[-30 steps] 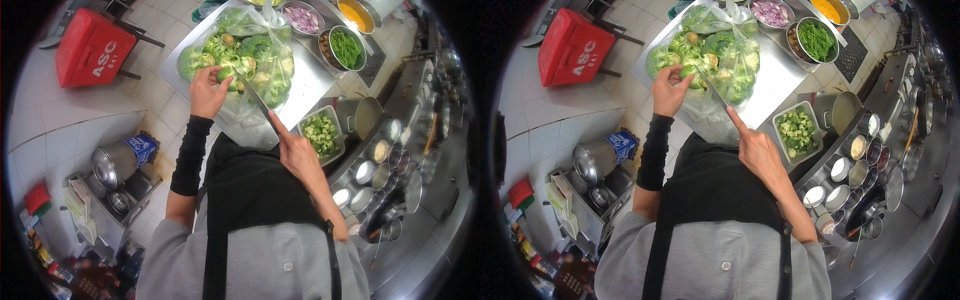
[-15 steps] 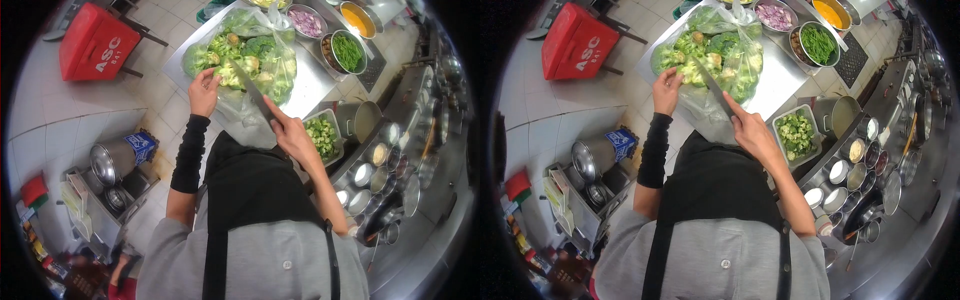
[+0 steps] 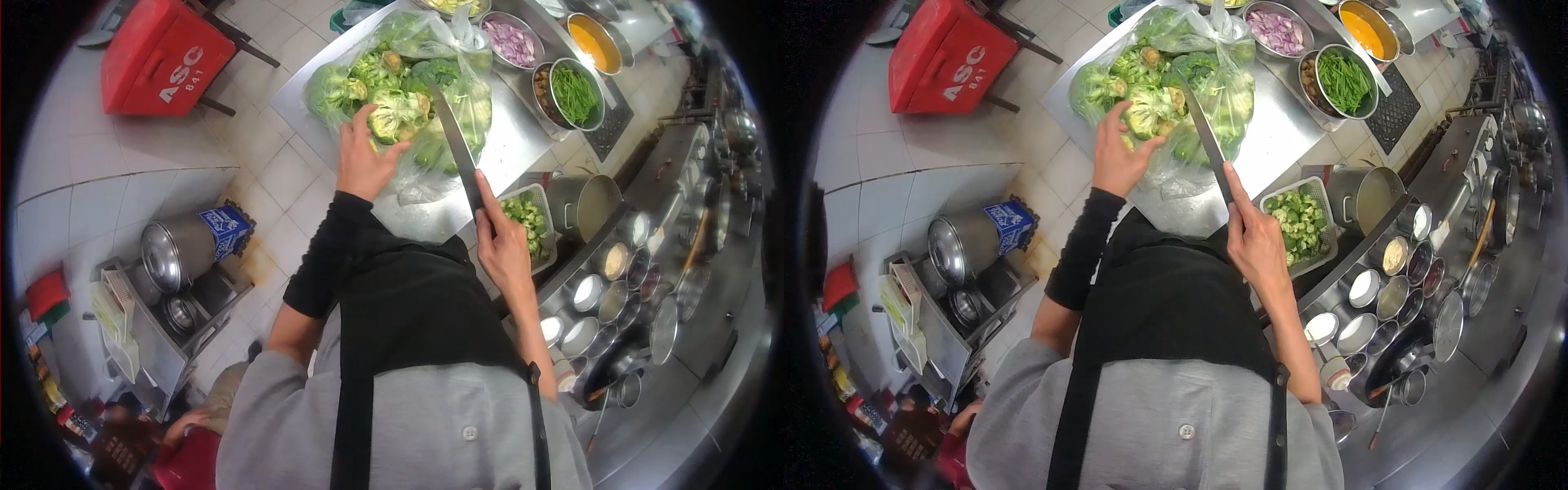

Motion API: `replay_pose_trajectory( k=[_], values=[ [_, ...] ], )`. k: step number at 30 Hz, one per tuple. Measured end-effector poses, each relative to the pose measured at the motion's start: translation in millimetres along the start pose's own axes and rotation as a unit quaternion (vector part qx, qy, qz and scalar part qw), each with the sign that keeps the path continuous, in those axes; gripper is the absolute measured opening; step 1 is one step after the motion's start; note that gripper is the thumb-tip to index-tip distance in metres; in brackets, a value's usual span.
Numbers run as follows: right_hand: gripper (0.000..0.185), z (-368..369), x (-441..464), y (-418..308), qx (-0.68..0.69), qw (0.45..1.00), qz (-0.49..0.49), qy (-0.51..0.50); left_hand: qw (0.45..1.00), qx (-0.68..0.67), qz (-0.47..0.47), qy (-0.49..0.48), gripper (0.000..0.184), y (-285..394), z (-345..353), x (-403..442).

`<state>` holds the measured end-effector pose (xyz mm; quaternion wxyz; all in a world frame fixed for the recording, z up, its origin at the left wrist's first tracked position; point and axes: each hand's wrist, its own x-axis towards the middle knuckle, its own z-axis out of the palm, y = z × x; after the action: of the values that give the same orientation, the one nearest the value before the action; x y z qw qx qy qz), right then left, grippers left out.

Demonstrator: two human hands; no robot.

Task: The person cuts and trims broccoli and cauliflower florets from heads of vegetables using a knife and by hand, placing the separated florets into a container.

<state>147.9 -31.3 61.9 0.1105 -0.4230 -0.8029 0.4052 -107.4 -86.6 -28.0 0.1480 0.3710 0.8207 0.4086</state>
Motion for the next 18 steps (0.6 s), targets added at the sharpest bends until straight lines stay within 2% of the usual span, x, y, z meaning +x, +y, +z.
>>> replay_pose_trajectory(
  k=[3,6,9,10,13,18],
  values=[
    [0.073,2,-7,5,-0.002,1.000,-0.006,0.016,0.997,0.056,-0.003,0.045,0.068,-7,20,4],
    [0.074,4,-13,5,-0.024,0.999,-0.022,0.017,0.996,0.062,-0.009,0.065,0.057,-13,18,14],
    [0.077,3,-17,2,-0.044,0.999,-0.028,-0.011,0.991,0.044,0.081,0.096,0.044,-16,-5,29],
    [0.078,4,-18,2,-0.054,0.998,-0.025,-0.028,0.992,0.043,0.056,0.103,0.034,-2,-11,31],
    [0.081,7,-11,-2,-0.048,0.997,-0.022,-0.064,0.991,0.042,0.084,0.092,0.036,-13,-8,39],
    [0.080,20,5,4,-0.053,0.994,-0.011,-0.091,0.996,0.043,0.041,0.066,0.037,-10,-15,40]
  ],
)
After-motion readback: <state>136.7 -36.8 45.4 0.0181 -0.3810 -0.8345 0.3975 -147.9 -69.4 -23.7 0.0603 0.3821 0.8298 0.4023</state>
